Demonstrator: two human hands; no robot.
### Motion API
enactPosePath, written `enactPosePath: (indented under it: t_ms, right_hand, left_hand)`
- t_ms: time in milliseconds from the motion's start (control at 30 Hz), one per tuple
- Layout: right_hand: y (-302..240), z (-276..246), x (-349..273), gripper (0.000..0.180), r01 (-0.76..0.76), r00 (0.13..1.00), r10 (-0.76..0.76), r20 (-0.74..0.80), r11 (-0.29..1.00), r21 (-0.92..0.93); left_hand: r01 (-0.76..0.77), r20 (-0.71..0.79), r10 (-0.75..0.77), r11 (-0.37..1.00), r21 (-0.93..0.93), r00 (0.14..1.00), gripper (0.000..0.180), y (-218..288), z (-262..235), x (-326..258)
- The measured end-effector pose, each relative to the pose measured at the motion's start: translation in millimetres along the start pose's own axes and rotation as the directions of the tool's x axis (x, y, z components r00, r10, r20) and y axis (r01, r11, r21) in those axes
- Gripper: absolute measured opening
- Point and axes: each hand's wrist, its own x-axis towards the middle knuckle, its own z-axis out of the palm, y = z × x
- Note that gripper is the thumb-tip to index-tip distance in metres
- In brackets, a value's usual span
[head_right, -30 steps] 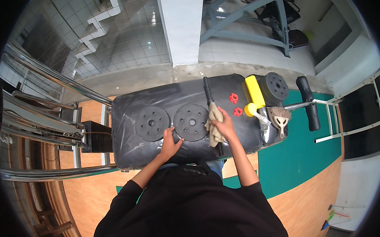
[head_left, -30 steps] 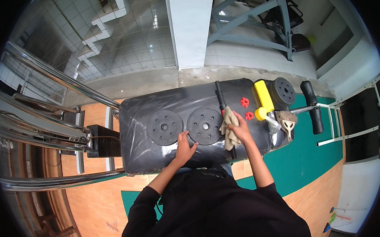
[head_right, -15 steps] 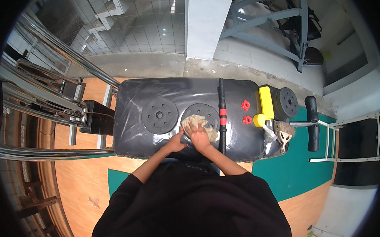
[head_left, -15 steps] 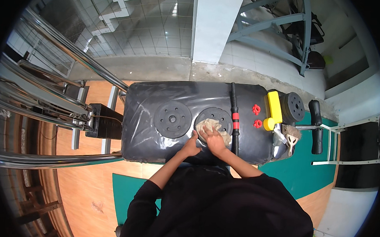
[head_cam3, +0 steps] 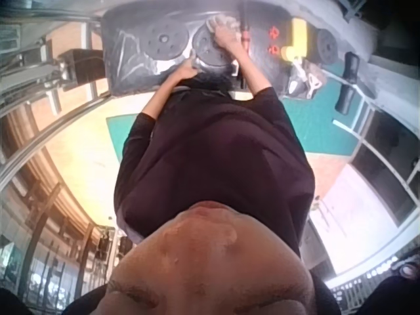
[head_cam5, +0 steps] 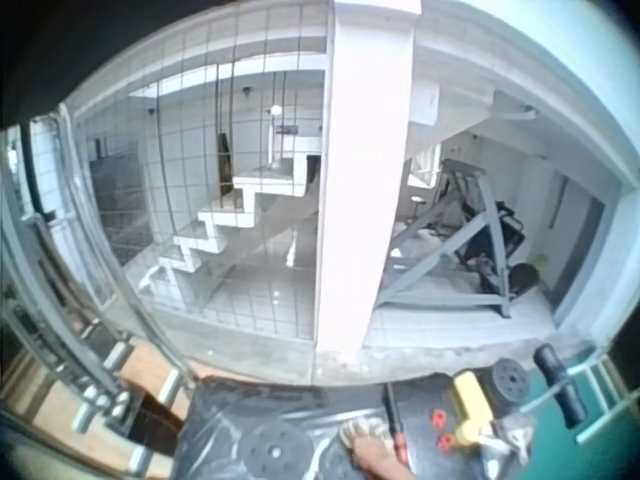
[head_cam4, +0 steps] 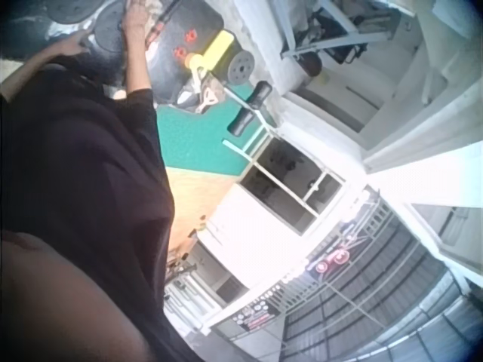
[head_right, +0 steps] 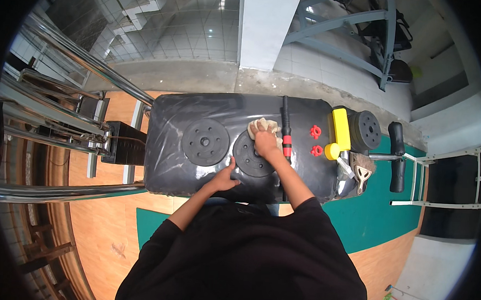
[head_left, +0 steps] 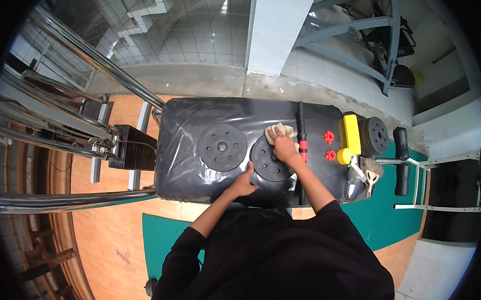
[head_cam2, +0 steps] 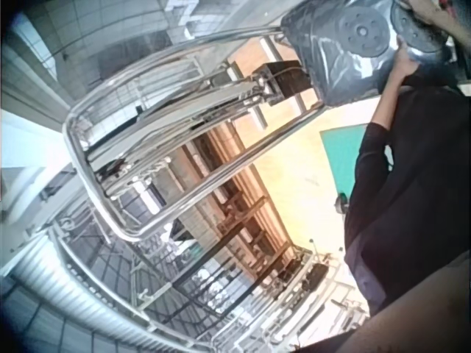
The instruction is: The person disassembles a dumbbell by removing the weight plates and collars, wipes the plates and bar with a cloth, then reassembles the dumbbell by sliding the plates back onto the bar and securing them with the collars.
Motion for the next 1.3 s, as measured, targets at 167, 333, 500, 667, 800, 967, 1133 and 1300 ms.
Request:
enactPosePath:
  t_ms: [167, 333, 500, 667, 800, 967, 1133, 1300]
  right_hand:
    - [-37.8, 34.1, -38.0, 0.056, 0.082, 0.993, -0.093, -0.074, 0.987, -0.141]
    - [-54.2, 40.1, -107.8, 0.048, 0.218, 0.970, -0.229, -0.083, 0.967, -0.131]
    - [-24.5, -37.3, -104.9, 0.054, 0.009, 0.819, -0.245, 0.519, 0.909, 0.416]
    - [22.4, -72.6, -58.4, 0.053, -0.172, 0.977, 0.014, 0.211, 0.631, 0.756]
    - [15.7, -7.9, -30.8, 0.060, 0.004, 0.996, -0.007, -0.086, 0.999, -0.034]
    - [-33.3, 28.9, -71.2, 0.065, 0.012, 0.995, -0.014, -0.103, 1.000, -0.018]
    - [-56.3, 31.2, -126.2, 0.064, 0.125, 0.992, -0.119, -0.041, 0.969, 0.215]
    - [-29.3, -33.7, -124.9, 0.052, -0.281, 0.928, -0.012, 0.372, 0.634, 0.720]
  left_hand:
    - [0.035, -0.019, -0.035, 0.999, 0.001, 0.999, 0.104, 1.6, 1.9, -0.2]
    - [0.026, 0.025, -0.024, 0.999, -0.046, 0.999, 0.103, 5.8, -3.9, -3.9]
    - [-0.050, -0.065, 0.056, 0.994, 0.093, 0.996, 0.107, -20.1, 9.1, 8.0]
    - [-0.002, 0.020, 0.002, 1.000, 0.028, 1.000, 0.104, 1.1, -1.5, -1.1]
    - [0.011, 0.043, -0.013, 0.999, 0.049, 0.999, 0.105, -1.4, 0.4, 2.9]
    - [-0.010, -0.010, 0.011, 0.994, 0.107, 1.000, 0.109, -16.1, 6.4, 10.0]
    - [-0.021, 0.035, 0.020, 1.000, 0.008, 0.999, 0.106, -12.2, 3.2, 5.6]
    - [-0.020, 0.046, 0.018, 0.999, 0.026, 0.999, 0.105, -12.5, 0.9, 4.9]
